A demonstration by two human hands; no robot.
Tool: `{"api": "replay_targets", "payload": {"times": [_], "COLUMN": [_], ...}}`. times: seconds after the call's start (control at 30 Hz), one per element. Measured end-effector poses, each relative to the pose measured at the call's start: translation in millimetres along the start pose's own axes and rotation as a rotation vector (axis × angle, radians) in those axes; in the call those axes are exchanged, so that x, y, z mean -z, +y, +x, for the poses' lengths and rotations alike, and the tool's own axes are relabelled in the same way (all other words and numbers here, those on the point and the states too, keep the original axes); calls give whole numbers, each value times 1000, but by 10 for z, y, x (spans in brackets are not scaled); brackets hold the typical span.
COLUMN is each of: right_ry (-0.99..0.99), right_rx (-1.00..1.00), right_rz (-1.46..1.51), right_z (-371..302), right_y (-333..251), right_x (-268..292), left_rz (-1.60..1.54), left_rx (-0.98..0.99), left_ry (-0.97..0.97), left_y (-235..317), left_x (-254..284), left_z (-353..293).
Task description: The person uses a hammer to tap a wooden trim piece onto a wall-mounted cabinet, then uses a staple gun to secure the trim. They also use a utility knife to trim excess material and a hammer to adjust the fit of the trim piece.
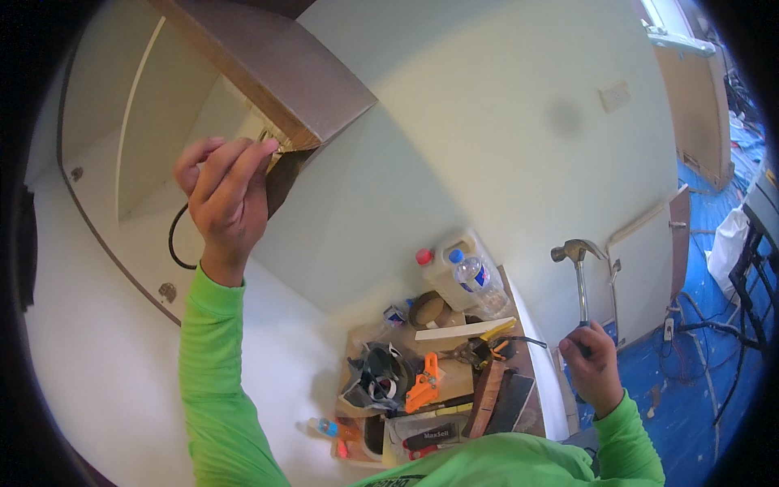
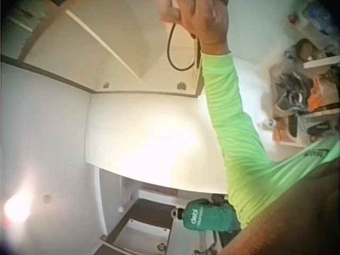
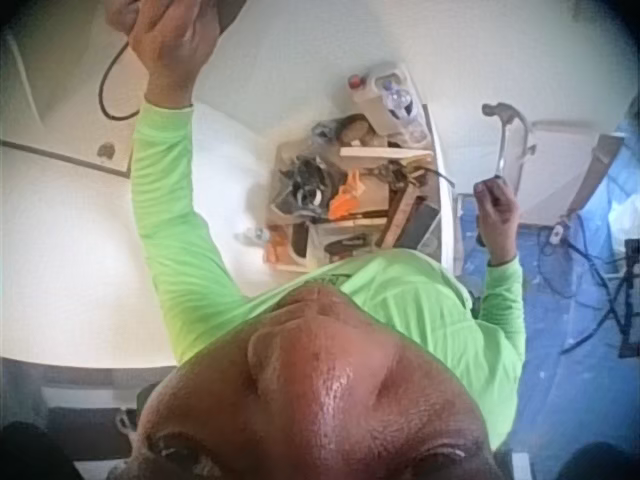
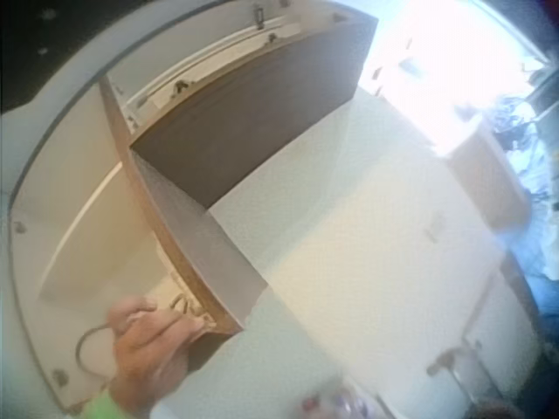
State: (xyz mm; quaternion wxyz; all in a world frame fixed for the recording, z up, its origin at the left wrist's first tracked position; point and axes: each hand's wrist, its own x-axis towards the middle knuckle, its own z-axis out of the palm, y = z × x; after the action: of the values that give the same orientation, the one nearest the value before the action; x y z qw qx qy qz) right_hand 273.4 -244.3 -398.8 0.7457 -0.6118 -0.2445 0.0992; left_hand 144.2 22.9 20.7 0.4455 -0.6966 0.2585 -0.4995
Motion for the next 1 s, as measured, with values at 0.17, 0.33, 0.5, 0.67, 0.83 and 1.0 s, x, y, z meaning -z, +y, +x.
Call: {"api": "replay_targets", "payload": {"times": [0.17, 0.33, 0.5, 0.67, 0.83, 1.0], "right_ry": [-50, -68, -68, -70, -74, -62], "right_rx": [-102, -55, -56, -27, -54, -89], "right_rz": [16, -6, -23, -55, -65, -23], "right_z": [-16, -6, -3, -17, -67, -71], "right_y": [-267, -236, -259, -169, -259, -200], "right_x": [-32, -21, -63, -65, -121, -72], "left_rz": [-15, -14, -8, -8, 13, 37], "left_rx": [15, -5, -1, -4, 5, 1], "left_ry": [36, 79, 51, 87, 77, 78], "left_y": [-23, -41, -20, -27, -3, -26], "left_x": [-23, -48, 18, -14, 24, 7], "left_z": [-51, -83, -43, -52, -65, -59]}}
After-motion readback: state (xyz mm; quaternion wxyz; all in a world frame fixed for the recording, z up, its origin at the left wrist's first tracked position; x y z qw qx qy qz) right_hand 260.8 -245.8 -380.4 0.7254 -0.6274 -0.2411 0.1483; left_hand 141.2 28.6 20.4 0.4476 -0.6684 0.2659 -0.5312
